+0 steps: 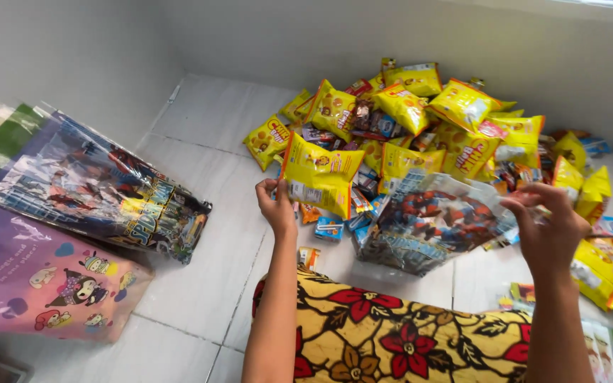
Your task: Packing individual snack packets into larger themed plastic bags for distribution.
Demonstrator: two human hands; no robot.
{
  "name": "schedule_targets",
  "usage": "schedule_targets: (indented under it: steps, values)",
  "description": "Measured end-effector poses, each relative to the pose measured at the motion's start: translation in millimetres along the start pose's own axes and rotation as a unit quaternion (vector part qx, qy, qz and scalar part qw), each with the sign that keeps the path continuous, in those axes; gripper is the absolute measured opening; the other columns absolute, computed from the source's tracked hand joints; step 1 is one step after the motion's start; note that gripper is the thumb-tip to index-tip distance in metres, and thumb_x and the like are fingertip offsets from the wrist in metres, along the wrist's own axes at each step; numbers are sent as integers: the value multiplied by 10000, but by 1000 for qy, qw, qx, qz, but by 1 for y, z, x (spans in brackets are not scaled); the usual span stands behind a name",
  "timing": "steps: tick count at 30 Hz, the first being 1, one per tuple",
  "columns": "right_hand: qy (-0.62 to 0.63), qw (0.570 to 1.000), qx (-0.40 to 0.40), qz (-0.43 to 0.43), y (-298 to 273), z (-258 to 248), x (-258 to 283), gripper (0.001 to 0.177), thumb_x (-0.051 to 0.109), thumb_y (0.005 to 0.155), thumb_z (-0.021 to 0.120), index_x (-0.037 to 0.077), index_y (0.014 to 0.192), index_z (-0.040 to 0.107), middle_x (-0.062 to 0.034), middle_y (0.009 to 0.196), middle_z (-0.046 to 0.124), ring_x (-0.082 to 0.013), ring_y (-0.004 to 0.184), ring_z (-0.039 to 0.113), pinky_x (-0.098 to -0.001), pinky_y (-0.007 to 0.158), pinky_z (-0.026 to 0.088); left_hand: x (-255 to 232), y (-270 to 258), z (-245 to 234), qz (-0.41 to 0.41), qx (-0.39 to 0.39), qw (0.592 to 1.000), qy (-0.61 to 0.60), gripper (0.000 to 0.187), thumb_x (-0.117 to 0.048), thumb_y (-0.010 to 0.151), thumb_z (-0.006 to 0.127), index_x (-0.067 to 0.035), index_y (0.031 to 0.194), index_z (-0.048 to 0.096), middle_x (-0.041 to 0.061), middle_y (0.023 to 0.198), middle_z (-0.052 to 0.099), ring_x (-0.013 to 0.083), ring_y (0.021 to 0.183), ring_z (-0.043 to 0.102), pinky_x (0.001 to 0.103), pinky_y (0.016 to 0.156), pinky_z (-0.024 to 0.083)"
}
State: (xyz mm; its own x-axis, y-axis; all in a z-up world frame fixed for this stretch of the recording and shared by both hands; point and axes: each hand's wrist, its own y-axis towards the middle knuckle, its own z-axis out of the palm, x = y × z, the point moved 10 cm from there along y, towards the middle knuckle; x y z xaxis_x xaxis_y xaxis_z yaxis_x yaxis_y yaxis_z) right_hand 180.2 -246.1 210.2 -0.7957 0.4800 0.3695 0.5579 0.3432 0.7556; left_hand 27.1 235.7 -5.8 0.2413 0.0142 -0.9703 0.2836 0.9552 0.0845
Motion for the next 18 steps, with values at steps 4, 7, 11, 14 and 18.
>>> schedule_targets:
  steps: [4, 7, 11, 14, 18]
  values:
    - [-105, 993, 50, -2, 5, 6, 27, 291, 187, 1027, 830, 89, 1245, 664, -66, 990, 743, -270, 973, 718, -468, 942, 464, -28, -25, 3, 20, 37, 999, -19, 162, -173, 970, 658, -141, 965, 500, 40, 1041, 579, 163, 965, 575, 312, 835, 527]
    - [-184, 980, 21, -75, -1, 19, 78, 456, 79, 902, 845, 65, 1309, 640, -126, 1342, 678, -358, 1304, 576, -457, 1127, 290, -42, -50, 11, 9, 62, 998, -9, 184, -254, 1000, 629, -141, 990, 484, 46, 1080, 567, 169, 1026, 643, 324, 683, 569]
    - [-50, 995, -61, -64, -39, 59, 117, 109, 143, 885, 845, 115, 936, 753, -93, 863, 670, -306, 749, 617, -416, 813, 487, -29, -99, 20, -109, 98, 985, -93, 277, -333, 1009, 675, -217, 1074, 433, 4, 1193, 534, 204, 1105, 603, 305, 815, 596]
    - [135, 977, 88, 139, -51, 116, 104, 153, 241, 878, 831, 117, 931, 758, -68, 744, 705, -222, 635, 658, -350, 630, 545, -31, -129, 19, -147, 110, 977, -113, 242, -305, 1016, 662, -220, 1072, 443, -21, 1175, 527, 162, 1076, 606, 288, 821, 589]
    - [252, 899, 126, 336, -64, 140, 87, 260, 210, 863, 854, 34, 1004, 725, -136, 832, 751, -232, 763, 720, -364, 661, 587, -41, -142, 14, -166, 136, 963, -162, 167, -176, 1029, 626, -202, 1099, 476, -10, 1140, 524, 183, 1061, 634, 366, 870, 605]
